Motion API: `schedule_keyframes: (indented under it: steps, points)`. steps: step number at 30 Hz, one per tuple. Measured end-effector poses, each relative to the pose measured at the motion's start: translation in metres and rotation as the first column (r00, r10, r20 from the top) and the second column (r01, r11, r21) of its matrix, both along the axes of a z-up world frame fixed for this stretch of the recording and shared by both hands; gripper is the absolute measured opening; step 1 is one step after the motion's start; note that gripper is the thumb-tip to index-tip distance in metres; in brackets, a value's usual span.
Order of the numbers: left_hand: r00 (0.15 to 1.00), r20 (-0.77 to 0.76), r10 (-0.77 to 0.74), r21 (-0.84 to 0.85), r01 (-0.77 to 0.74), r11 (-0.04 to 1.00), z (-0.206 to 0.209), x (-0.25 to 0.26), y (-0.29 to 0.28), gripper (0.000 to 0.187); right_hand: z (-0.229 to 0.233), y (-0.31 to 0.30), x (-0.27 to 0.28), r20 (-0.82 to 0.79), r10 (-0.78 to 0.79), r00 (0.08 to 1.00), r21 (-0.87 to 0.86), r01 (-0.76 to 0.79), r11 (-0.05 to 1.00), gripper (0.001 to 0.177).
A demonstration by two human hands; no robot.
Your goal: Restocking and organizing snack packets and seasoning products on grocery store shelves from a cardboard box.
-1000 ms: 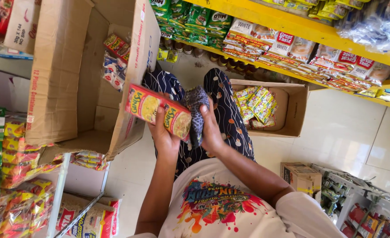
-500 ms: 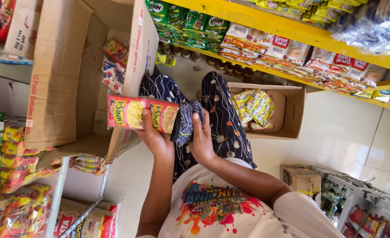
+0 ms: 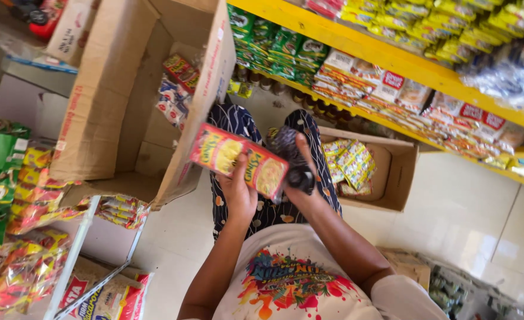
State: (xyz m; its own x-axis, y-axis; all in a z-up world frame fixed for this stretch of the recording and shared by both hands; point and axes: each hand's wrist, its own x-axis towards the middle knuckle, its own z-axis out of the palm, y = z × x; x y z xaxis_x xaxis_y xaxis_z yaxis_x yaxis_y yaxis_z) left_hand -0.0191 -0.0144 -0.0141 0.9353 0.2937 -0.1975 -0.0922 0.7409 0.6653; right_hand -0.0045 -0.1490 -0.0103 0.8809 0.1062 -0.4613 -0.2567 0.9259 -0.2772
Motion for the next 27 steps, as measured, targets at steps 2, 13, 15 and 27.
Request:
schedule_keyframes:
  steps: [2,13,15,27]
  points:
    - [0.995,-0.026,-0.092,-0.068,0.09,0.994,-0.028,-0.007,0.001,0.045,0.018,-0.005,0.006,0.051,0.028,0.998,-0.036,-0.026,0.999,0.05]
    - [0.834,-0.154,-0.529,0.067,0.543,0.837,-0.054,0.008,0.02,0.066,0.035,-0.007,0.0,0.41,0.542,0.734,-0.912,0.35,0.216,0.027]
    - [0.76,-0.072,-0.646,-0.312,0.598,0.739,-0.043,0.011,0.021,0.055,0.046,-0.002,-0.003,0.383,0.599,0.703,-0.907,0.408,0.1,0.032]
    - [0.712,-0.204,-0.672,-0.534,0.494,0.686,-0.05,0.001,0.022,0.065,0.058,0.012,0.023,0.333,0.614,0.715,-0.75,0.596,-0.287,0.04]
